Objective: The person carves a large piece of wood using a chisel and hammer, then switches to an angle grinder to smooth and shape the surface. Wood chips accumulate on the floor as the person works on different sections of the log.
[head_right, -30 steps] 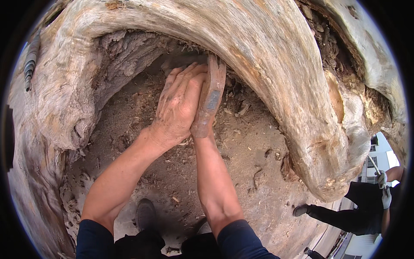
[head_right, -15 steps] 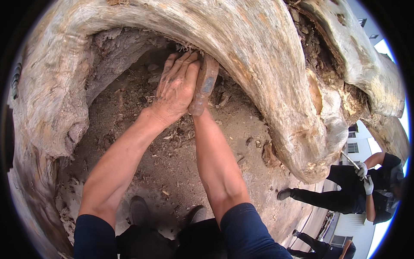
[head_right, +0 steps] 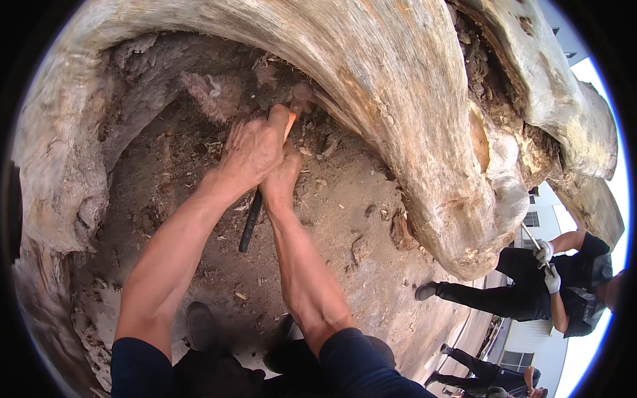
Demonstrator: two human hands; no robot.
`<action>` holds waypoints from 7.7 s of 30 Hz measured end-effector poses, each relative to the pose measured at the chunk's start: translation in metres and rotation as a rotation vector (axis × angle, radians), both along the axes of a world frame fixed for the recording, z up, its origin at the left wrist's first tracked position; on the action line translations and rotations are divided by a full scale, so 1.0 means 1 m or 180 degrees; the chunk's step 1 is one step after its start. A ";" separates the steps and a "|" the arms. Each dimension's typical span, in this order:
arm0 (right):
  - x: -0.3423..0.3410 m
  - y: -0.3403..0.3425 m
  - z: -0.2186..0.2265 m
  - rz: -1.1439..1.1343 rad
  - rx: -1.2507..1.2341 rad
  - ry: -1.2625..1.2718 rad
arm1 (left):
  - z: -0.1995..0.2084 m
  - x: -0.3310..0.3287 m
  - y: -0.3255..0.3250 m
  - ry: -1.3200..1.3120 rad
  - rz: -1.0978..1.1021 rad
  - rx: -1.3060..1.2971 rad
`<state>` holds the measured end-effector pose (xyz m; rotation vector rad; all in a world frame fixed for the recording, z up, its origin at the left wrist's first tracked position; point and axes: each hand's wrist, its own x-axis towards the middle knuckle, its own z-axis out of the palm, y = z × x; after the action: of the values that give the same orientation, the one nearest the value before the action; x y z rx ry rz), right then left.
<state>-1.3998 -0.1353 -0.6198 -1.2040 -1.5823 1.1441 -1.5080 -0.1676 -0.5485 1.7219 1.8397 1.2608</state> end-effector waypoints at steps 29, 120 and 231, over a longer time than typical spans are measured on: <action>0.153 -0.039 -0.026 0.0510 0.0864 -0.2199 | 0.024 0.067 0.001 -0.3947 -0.0842 0.0874; -0.061 0.065 0.028 0.0379 -0.0777 0.0902 | -0.114 -0.037 0.043 0.0002 0.0397 -0.0079; -0.040 -0.012 -0.010 0.0839 -0.1589 0.1176 | -0.137 0.013 -0.072 -0.0266 0.1164 -0.0584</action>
<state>-1.4395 -0.1477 -0.6303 -1.0181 -1.2299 1.8941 -1.4948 -0.2397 -0.6850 1.2576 2.2103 1.2225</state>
